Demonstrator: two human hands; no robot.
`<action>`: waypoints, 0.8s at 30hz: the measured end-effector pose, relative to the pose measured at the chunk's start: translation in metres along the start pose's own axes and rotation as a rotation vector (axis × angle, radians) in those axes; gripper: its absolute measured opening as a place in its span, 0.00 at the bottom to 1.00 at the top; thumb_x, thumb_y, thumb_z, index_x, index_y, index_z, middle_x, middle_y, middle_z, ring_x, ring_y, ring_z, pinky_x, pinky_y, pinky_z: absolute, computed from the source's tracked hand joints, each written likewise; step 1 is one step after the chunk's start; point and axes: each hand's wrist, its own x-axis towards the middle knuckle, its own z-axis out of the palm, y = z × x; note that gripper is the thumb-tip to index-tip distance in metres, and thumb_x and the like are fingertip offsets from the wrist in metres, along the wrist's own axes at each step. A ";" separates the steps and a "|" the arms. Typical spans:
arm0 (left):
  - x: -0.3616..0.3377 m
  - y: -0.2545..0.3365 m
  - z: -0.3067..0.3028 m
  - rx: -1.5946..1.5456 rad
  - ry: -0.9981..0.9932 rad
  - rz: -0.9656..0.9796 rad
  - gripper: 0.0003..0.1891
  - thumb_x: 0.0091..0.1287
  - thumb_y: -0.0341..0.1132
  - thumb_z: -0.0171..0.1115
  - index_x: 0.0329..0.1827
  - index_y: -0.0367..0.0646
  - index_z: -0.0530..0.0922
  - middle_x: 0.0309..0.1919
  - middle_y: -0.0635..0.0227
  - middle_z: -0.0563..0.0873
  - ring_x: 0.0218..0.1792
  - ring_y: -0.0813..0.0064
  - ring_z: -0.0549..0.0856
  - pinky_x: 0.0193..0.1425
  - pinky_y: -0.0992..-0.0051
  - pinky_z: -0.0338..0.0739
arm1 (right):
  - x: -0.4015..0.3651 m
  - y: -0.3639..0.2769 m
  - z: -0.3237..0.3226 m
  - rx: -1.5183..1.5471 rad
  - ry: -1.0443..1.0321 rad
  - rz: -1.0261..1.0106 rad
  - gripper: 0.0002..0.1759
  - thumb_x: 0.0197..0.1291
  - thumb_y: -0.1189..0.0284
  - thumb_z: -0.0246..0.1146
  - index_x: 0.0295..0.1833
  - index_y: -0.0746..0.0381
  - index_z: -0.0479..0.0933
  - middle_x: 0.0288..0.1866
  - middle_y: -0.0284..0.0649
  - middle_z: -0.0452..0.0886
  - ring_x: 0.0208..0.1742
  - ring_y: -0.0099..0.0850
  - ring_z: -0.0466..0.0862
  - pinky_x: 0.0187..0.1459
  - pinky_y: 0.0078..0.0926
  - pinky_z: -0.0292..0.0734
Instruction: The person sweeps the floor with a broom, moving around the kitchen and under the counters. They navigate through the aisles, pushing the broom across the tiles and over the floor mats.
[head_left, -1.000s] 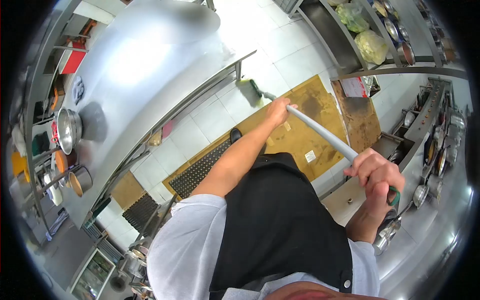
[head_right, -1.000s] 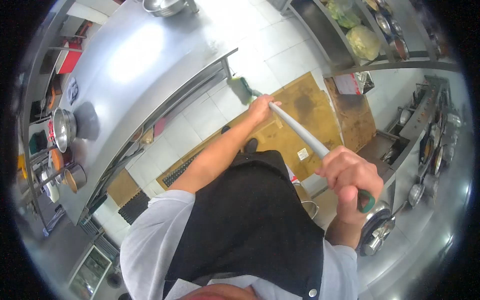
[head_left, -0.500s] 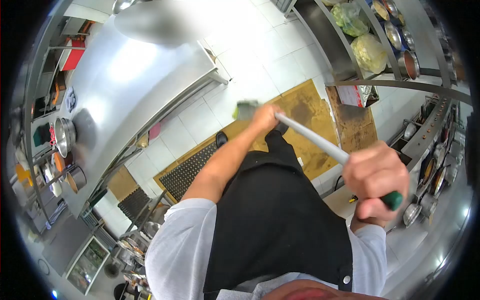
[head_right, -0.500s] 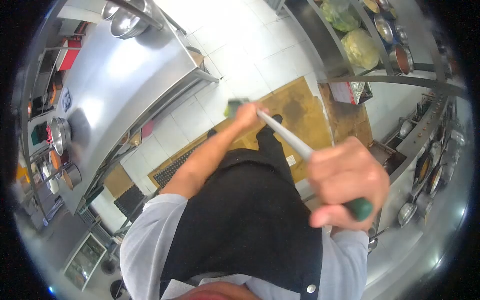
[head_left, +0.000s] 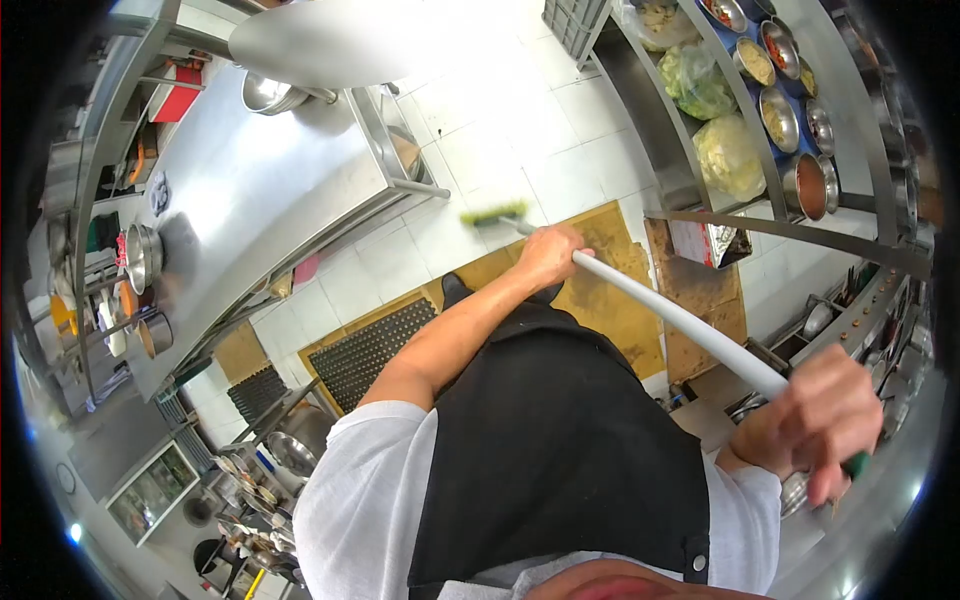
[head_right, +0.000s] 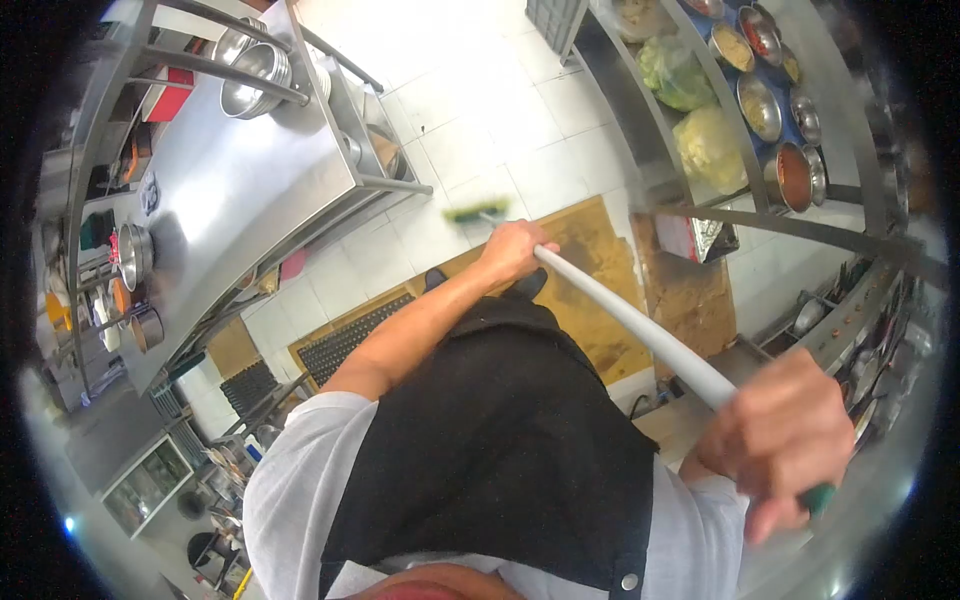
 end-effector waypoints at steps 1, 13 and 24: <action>0.006 -0.007 0.001 0.003 0.008 0.000 0.16 0.71 0.46 0.70 0.30 0.44 0.87 0.34 0.55 0.89 0.40 0.47 0.87 0.45 0.50 0.81 | 0.002 0.012 0.001 0.003 0.075 0.043 0.26 0.73 0.62 0.69 0.20 0.57 0.72 0.18 0.34 0.75 0.19 0.33 0.78 0.19 0.27 0.68; 0.132 -0.226 -0.088 0.185 0.222 -0.390 0.15 0.71 0.49 0.69 0.37 0.47 0.90 0.44 0.56 0.88 0.48 0.48 0.88 0.50 0.48 0.84 | 0.083 0.179 0.031 -0.220 0.337 0.278 0.13 0.56 0.77 0.73 0.25 0.65 0.75 0.26 0.42 0.76 0.34 0.46 0.85 0.39 0.38 0.81; 0.068 -0.034 -0.003 -0.275 -0.643 0.561 0.11 0.54 0.44 0.77 0.36 0.52 0.88 0.34 0.61 0.89 0.41 0.50 0.89 0.43 0.52 0.83 | 0.063 -0.010 -0.036 -0.040 0.291 0.311 0.17 0.65 0.66 0.65 0.21 0.55 0.77 0.15 0.31 0.78 0.18 0.27 0.84 0.17 0.19 0.73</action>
